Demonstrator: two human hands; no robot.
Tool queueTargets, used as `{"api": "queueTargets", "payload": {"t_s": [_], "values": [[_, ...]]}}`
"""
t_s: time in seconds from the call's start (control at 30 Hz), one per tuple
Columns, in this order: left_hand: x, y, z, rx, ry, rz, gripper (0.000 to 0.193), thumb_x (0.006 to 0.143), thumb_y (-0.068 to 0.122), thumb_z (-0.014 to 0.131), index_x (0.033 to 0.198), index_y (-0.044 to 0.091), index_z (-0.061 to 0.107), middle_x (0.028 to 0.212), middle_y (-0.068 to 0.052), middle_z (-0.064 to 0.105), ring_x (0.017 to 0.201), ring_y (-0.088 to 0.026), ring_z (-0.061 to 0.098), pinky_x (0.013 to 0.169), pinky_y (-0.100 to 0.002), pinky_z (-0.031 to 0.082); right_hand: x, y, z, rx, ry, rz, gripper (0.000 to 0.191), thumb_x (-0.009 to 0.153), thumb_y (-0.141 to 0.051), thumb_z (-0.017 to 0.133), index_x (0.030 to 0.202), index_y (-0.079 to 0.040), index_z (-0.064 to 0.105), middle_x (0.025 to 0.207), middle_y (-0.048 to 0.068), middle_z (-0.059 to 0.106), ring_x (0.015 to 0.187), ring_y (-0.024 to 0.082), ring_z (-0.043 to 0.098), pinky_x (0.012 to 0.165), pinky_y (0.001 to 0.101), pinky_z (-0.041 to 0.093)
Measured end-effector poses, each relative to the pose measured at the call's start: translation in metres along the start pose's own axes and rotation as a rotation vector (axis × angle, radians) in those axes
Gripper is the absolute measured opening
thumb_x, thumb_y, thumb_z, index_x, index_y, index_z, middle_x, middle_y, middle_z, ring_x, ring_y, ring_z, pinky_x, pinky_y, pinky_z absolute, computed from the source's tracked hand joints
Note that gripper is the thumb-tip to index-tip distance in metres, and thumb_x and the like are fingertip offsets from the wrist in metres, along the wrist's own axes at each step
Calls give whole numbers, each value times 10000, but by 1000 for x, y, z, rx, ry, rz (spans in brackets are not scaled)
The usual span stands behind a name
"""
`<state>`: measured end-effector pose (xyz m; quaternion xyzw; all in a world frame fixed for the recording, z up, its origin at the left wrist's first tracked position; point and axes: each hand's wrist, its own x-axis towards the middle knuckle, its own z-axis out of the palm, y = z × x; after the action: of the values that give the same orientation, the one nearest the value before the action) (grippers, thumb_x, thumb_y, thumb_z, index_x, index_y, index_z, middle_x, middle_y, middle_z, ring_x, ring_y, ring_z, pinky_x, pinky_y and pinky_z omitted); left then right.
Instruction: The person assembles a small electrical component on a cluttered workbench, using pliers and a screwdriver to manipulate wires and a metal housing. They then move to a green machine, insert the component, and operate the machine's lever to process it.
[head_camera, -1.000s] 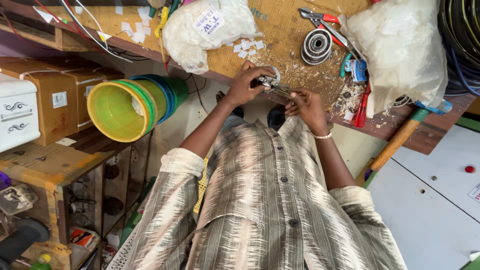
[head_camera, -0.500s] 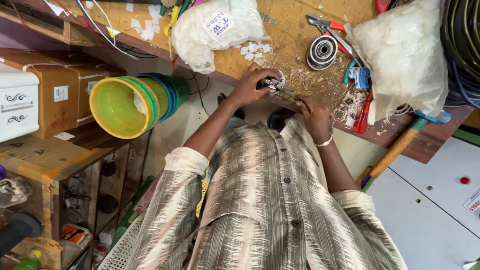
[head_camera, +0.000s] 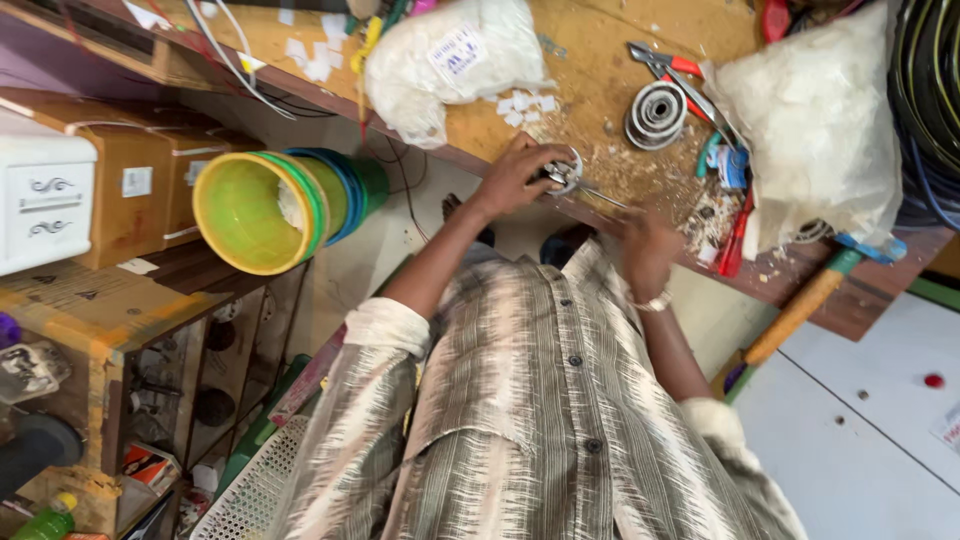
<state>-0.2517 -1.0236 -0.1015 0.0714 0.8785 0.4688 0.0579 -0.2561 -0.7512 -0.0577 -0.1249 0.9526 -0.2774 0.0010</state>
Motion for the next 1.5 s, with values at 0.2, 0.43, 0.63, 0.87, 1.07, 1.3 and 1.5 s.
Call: {"api": "queueTargets", "payload": {"t_s": [0.2, 0.43, 0.63, 0.87, 1.07, 1.3, 1.5], "values": [[2, 9, -15, 30, -44, -8, 694, 729, 422, 883, 1347, 251, 616, 1377, 41, 668, 1091, -255, 552, 987, -402, 476, 10, 3, -6, 597, -116, 374, 142, 1058, -100, 634, 1037, -7, 739, 851, 86, 774, 685, 112, 753, 579, 263, 622], [37, 15, -28, 171, -220, 211, 761, 697, 395, 920, 1360, 183, 611, 1415, -55, 601, 1314, -338, 526, 1064, -465, 432, 33, -15, 16, 469, -135, 226, 146, 1025, -129, 680, 1027, -6, 758, 850, 101, 781, 598, 143, 706, 546, 304, 549], [47, 17, -33, 87, -383, 125, 719, 693, 334, 909, 1332, 172, 621, 1365, -51, 587, 1266, -300, 559, 1070, -443, 407, 32, -21, 11, 410, -40, 63, 120, 1046, -117, 686, 1036, -9, 738, 875, 108, 783, 655, 190, 728, 638, 373, 540], [52, 21, -37, 86, -417, 159, 739, 670, 365, 922, 1315, 166, 622, 1354, -66, 583, 1276, -315, 535, 1071, -442, 396, 39, -13, 10, 291, 54, -142, 174, 1066, -191, 675, 1013, -40, 743, 845, 106, 759, 641, 196, 704, 570, 343, 527], [55, 19, -37, 145, -504, 130, 726, 708, 452, 906, 1301, 154, 611, 1375, -54, 615, 1243, -316, 534, 1064, -452, 421, 61, -12, 13, 934, -379, 764, 325, 1091, -337, 578, 989, -58, 710, 786, 70, 705, 555, 130, 579, 450, 259, 406], [54, 6, -28, 117, -391, 215, 686, 747, 349, 881, 1341, 120, 627, 1403, -119, 608, 1270, -356, 535, 1093, -456, 417, 53, -12, -11, 658, -179, 38, 231, 985, -165, 697, 1167, -25, 672, 1120, 157, 722, 858, 283, 722, 733, 348, 607], [48, 8, -33, 78, -369, 176, 672, 712, 311, 866, 1316, 112, 647, 1368, -111, 637, 1247, -350, 558, 1080, -452, 421, 48, -5, 1, 208, -105, -381, 127, 952, -63, 769, 1065, -38, 716, 1087, 145, 758, 904, 327, 740, 815, 396, 591]]}}
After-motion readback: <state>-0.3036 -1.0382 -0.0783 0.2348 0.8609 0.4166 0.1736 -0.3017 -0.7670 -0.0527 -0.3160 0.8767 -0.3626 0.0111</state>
